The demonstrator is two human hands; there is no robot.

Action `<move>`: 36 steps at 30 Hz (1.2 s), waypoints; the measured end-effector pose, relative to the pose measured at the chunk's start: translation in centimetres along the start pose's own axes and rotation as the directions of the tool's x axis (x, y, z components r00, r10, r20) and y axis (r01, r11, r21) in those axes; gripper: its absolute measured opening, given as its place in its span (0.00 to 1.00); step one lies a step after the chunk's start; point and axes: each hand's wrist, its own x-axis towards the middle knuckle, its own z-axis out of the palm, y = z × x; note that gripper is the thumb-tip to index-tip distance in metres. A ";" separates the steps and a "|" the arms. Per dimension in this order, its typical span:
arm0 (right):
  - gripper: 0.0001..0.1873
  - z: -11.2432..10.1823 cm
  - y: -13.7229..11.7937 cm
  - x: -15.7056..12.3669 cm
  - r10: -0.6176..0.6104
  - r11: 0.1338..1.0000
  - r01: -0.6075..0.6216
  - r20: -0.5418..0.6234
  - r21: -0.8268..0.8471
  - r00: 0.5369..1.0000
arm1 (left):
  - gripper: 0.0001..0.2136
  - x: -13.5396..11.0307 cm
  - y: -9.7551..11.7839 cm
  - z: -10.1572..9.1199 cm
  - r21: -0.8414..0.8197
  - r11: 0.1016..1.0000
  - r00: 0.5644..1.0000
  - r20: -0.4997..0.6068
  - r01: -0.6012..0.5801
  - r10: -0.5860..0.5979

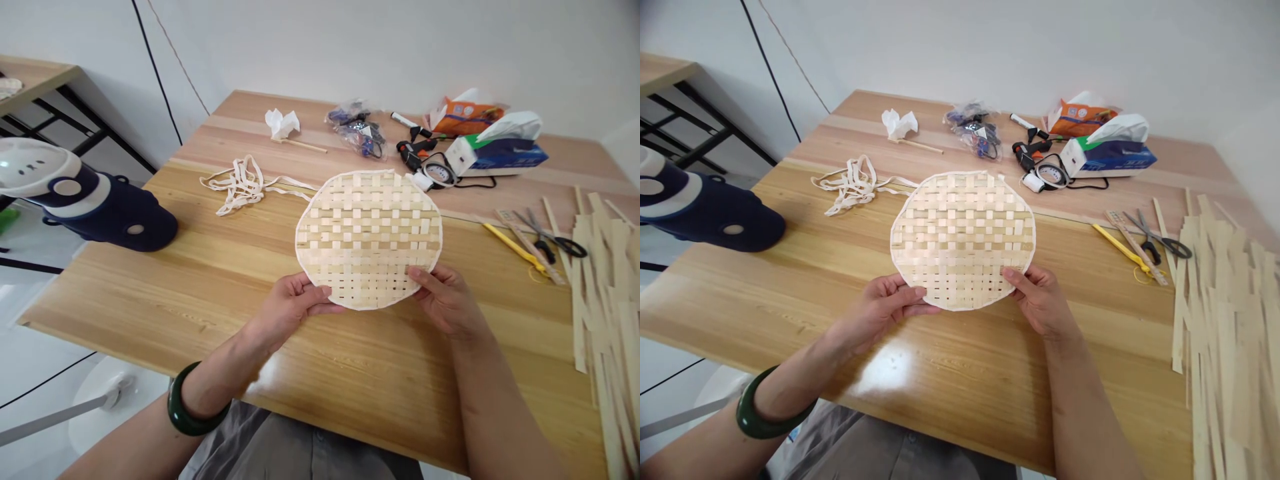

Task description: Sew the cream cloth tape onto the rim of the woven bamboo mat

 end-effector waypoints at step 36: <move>0.06 4.2 -2.6 -11.1 -0.424 0.499 0.450 0.245 -0.740 0.872 | 0.29 -5.2 -3.1 -0.3 0.020 0.978 0.977 0.063 -0.207 0.206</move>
